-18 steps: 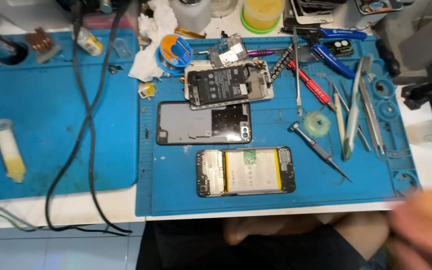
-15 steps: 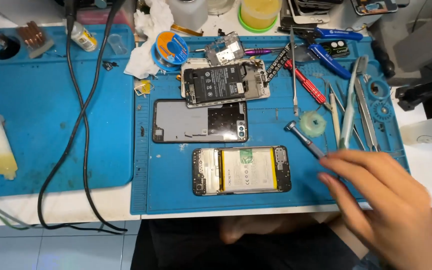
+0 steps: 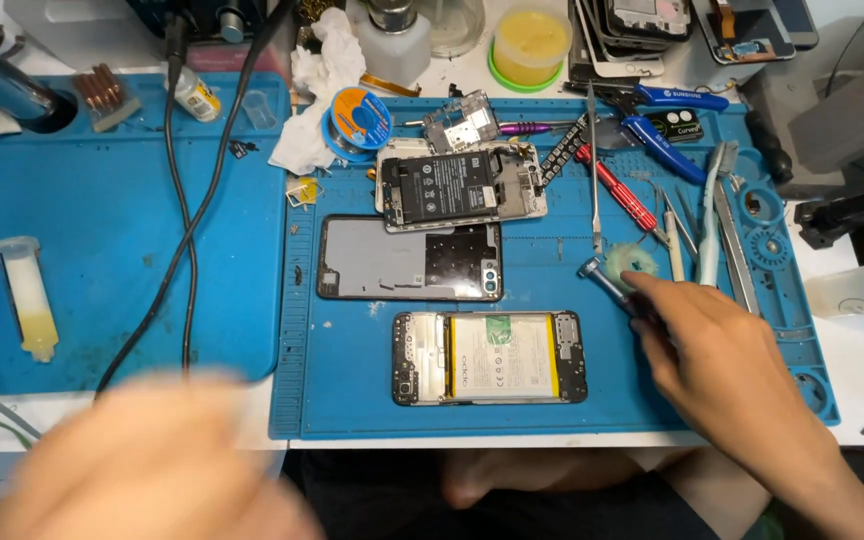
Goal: The person uses a screwdriver to remove screws from a disassembled smartphone, then aligns and snaps the back cover onto the chassis. The person rotates the device to check the fit and edges.
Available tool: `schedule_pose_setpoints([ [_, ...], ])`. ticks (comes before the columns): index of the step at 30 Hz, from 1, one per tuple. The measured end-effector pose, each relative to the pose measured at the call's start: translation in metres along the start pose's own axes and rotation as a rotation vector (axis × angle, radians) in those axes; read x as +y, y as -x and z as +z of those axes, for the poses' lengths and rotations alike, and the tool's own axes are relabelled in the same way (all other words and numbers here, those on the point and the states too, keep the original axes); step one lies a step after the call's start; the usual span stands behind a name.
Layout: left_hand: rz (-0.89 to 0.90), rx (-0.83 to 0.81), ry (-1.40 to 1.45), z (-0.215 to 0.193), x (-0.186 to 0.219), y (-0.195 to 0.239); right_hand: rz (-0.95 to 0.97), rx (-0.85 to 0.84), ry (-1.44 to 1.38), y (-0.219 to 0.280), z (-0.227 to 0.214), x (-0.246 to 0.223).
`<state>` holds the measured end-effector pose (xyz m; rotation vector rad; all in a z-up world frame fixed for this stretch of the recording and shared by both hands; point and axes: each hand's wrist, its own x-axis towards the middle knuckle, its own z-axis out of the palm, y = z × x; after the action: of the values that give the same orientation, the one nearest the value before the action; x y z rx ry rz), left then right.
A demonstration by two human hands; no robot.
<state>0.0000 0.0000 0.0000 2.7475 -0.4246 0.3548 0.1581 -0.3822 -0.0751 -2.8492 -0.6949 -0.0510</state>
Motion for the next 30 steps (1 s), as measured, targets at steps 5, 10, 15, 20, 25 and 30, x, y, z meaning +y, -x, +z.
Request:
schedule_pose_setpoints([
  [5, 0.539, 0.289, -0.044, 0.042, -0.011, -0.133, 0.13, -0.024, -0.153, -0.02, -0.03, -0.019],
  [10, 0.293, -0.201, 0.008, 0.078, -0.027, -0.159, 0.253, 0.066, -0.738, -0.059, -0.047, -0.045],
  [15, 0.236, -0.351, -0.025, 0.107, -0.028, -0.174, -0.077, 0.232, -1.078, -0.095, -0.019, -0.06],
  [20, 0.249, -0.239, 0.067, 0.111, -0.049, -0.172, -0.109, 0.306, -1.097, -0.097, 0.003, -0.06],
  [25, 0.272, -0.195, 0.106, 0.116, -0.05, -0.168, -0.083, 0.345, -1.038, -0.093, 0.013, -0.055],
  [30, 0.246, -0.249, 0.178, 0.12, -0.05, -0.159, -0.131, 0.331, -1.133, -0.09, 0.012, -0.057],
])
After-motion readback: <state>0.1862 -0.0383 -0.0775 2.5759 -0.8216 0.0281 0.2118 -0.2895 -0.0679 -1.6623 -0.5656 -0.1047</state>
